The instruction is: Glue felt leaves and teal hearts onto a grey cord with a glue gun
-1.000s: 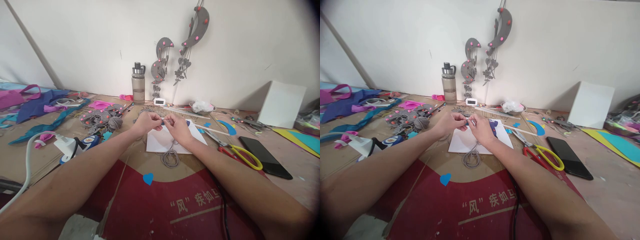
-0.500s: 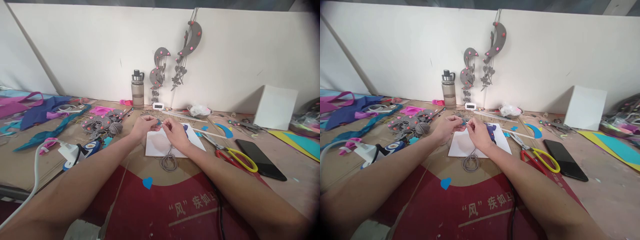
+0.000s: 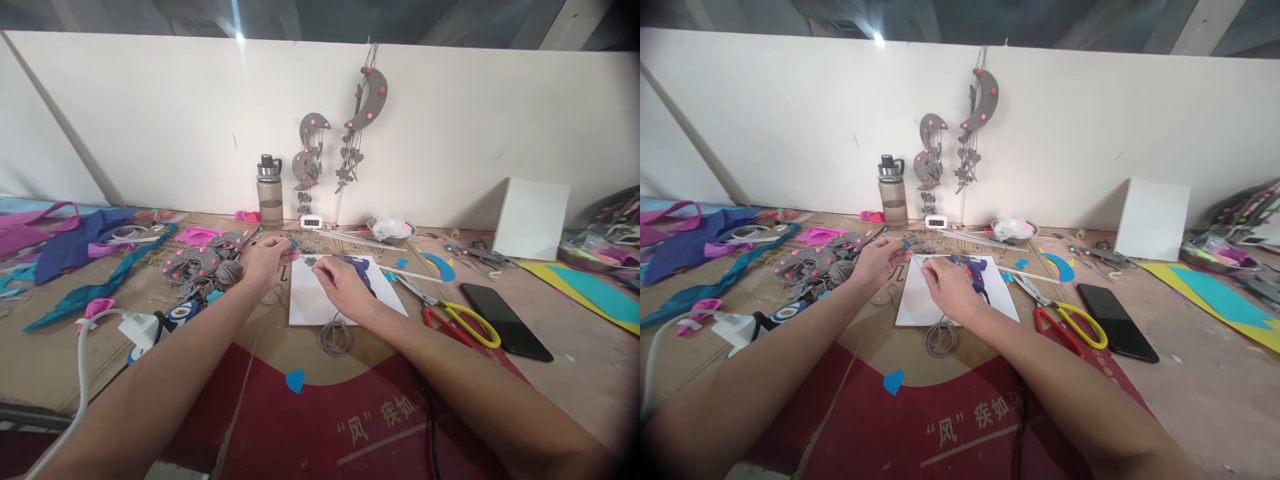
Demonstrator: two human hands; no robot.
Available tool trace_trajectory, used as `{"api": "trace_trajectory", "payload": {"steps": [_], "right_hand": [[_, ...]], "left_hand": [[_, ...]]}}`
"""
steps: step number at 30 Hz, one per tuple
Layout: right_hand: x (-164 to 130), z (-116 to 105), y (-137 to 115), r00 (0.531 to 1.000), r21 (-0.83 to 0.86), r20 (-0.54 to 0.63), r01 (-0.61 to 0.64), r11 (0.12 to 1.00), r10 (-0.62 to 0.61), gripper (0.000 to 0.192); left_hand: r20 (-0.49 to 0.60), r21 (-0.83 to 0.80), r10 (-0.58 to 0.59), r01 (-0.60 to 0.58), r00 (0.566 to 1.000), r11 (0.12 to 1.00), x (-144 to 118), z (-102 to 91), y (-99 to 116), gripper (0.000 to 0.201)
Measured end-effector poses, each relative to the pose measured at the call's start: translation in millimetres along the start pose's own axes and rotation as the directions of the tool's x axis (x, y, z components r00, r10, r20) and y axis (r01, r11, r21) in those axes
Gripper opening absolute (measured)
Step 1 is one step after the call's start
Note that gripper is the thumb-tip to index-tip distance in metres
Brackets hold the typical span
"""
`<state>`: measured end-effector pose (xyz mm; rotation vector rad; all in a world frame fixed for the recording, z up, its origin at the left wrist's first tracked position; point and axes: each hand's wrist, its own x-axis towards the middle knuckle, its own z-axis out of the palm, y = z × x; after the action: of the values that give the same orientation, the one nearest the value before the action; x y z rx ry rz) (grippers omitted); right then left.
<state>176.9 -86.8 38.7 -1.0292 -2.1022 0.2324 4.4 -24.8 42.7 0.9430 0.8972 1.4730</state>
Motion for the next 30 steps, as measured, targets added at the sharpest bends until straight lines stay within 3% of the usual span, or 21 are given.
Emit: {"api": "trace_trajectory", "payload": {"steps": [4,6,8,9,11,14,19,25,28,30], "right_hand": [[-6,-18,-16,0.958,0.023,0.173,0.230,0.973,-0.230,0.027],[-8,-31,-12,0.987,0.001,0.096,0.129,0.992,-0.128,0.027],[-7,-44,1,0.992,-0.090,-0.085,-0.097,0.991,0.090,0.024],[-7,-48,10,0.973,-0.150,-0.132,-0.206,0.967,0.187,0.020],[-8,-54,28,0.914,-0.301,-0.110,-0.404,0.864,0.390,0.020],[-11,-50,48,0.797,-0.468,0.004,-0.533,0.705,0.605,0.035],[-8,-36,65,0.709,-0.506,0.031,-0.597,0.622,0.705,0.035],[3,-49,64,0.625,-0.428,0.023,-0.699,0.573,0.780,0.017],[3,-57,56,0.629,-0.372,-0.017,-0.725,0.580,0.777,0.018],[2,-57,51,0.664,-0.271,-0.065,-0.730,0.627,0.745,0.017]], "left_hand": [[0.000,-0.006,0.018,-0.018,1.000,1.000,4,-4.6,1,0.020],[0.015,-0.002,0.024,-0.024,1.000,1.000,5,-5.8,1,0.022],[0.026,0.020,0.017,-0.017,1.000,1.000,5,-6.7,1,0.023],[0.031,0.038,0.012,-0.013,0.999,0.999,5,-6.9,0,0.024],[0.030,0.073,0.004,-0.007,1.000,0.997,4,-6.5,-3,0.024],[0.011,0.104,-0.046,0.045,0.999,0.994,1,-3.4,-14,0.024],[0.088,0.181,-0.200,0.182,0.976,0.966,-5,2.9,-41,0.020],[0.087,0.183,-0.197,0.178,0.977,0.967,-1,-1.0,-52,0.015],[0.088,0.189,-0.197,0.178,0.976,0.966,0,-2.1,-53,0.014],[0.074,0.174,-0.208,0.193,0.975,0.966,0,-1.3,-51,0.014]]}}
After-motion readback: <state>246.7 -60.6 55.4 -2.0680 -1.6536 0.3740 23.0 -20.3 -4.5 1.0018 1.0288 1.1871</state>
